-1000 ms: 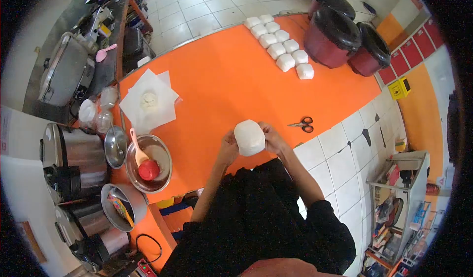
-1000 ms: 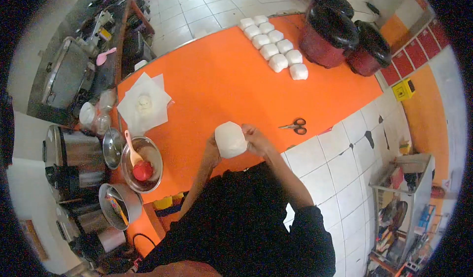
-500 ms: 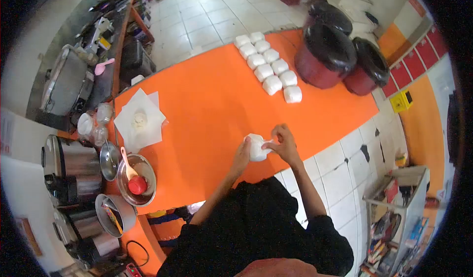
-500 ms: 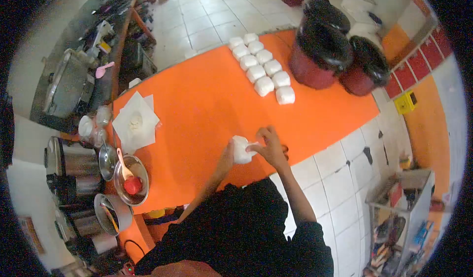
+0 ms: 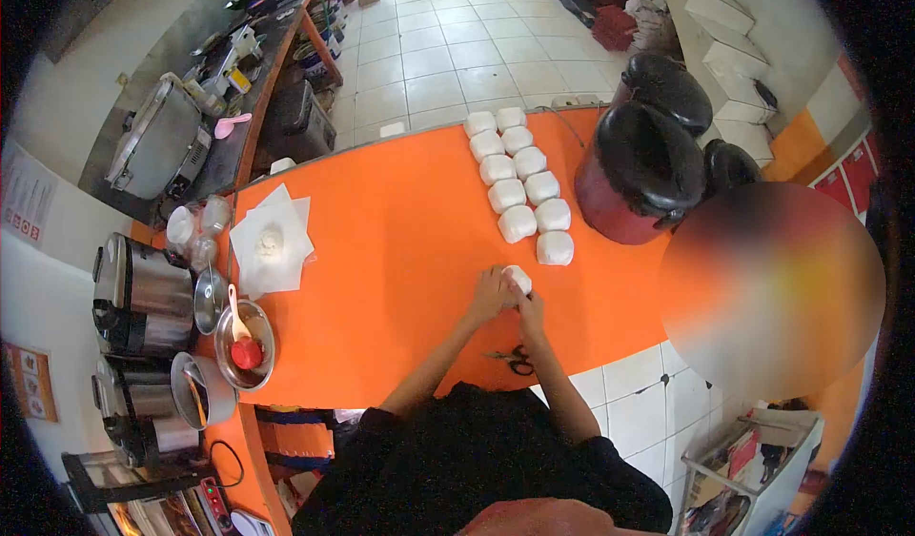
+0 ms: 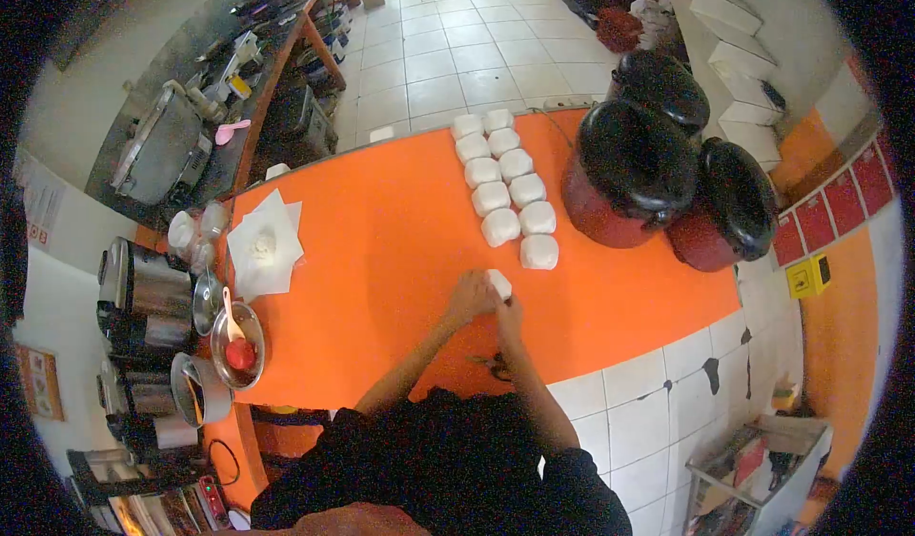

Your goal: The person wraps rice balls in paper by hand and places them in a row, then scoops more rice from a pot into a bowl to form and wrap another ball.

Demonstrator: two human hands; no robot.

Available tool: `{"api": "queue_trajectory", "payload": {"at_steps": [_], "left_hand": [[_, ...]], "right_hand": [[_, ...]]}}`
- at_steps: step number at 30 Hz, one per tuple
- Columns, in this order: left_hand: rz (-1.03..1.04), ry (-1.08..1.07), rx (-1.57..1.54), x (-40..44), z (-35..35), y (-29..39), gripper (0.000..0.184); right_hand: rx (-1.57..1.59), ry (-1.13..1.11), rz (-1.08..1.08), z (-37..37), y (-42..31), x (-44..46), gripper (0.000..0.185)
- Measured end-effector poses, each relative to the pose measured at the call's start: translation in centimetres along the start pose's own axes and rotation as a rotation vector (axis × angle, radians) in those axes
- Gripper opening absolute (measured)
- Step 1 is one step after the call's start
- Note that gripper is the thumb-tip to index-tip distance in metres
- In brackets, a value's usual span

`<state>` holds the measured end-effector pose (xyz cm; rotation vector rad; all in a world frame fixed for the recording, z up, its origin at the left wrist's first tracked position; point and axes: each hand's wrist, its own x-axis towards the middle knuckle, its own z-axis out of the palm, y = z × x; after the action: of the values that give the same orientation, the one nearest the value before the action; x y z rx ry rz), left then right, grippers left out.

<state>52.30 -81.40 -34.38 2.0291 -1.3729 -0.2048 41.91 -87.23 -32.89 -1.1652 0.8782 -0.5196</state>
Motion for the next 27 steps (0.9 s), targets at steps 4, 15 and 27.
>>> {"api": "queue_trajectory", "payload": {"at_steps": [4, 15, 27], "left_hand": [[-0.342, 0.122, 0.013, 0.2, 2.6, 2.3, 0.046], [-0.176, 0.167, -0.088, 0.3, 3.8, 1.2, 0.065], [-0.341, 0.555, -0.347, 2.4, 5.7, 3.3, 0.052]], "right_hand": [[-0.373, -0.032, -0.046, -3.2, 1.8, 4.2, 0.045], [-1.117, 0.097, -0.382, -5.0, -7.0, 7.4, 0.056], [-0.896, 0.071, -0.802, -4.9, -3.3, 5.1, 0.035]]}}
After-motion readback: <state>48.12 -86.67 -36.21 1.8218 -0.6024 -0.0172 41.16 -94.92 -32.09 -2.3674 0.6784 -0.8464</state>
